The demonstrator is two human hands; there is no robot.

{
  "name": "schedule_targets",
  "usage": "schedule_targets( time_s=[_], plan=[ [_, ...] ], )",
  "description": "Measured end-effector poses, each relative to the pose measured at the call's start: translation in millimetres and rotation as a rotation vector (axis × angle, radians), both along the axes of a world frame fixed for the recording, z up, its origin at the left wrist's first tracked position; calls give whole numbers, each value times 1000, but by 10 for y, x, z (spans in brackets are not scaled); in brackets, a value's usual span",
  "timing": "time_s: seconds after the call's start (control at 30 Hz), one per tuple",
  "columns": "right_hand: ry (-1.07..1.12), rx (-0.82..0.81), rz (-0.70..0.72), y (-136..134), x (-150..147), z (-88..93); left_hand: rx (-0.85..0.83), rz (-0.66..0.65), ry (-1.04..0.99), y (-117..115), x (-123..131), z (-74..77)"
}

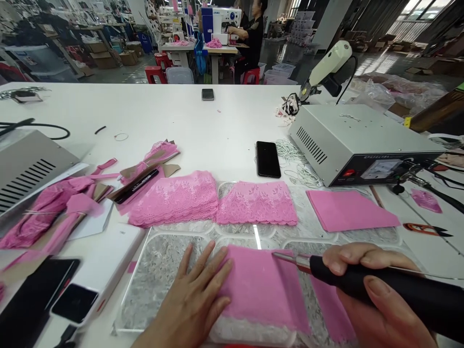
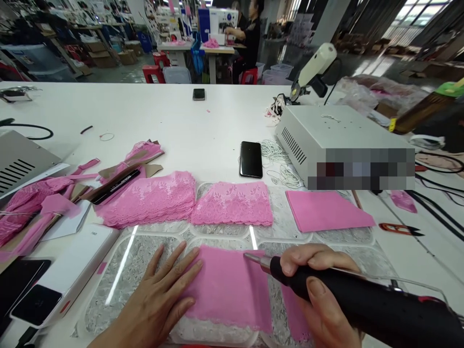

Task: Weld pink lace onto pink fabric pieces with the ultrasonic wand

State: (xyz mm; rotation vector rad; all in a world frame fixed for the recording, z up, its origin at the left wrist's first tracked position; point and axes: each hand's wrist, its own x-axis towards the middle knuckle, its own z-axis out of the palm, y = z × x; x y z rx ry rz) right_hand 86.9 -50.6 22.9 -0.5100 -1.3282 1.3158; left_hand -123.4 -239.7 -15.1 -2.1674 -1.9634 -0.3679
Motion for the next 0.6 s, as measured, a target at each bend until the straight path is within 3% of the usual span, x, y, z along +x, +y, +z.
schedule_targets(
  time_s=[0.6],
  plan=[
    [-12,-63,107,-179,-330,57,49,19,-26,-30,16,-10]
  ],
)
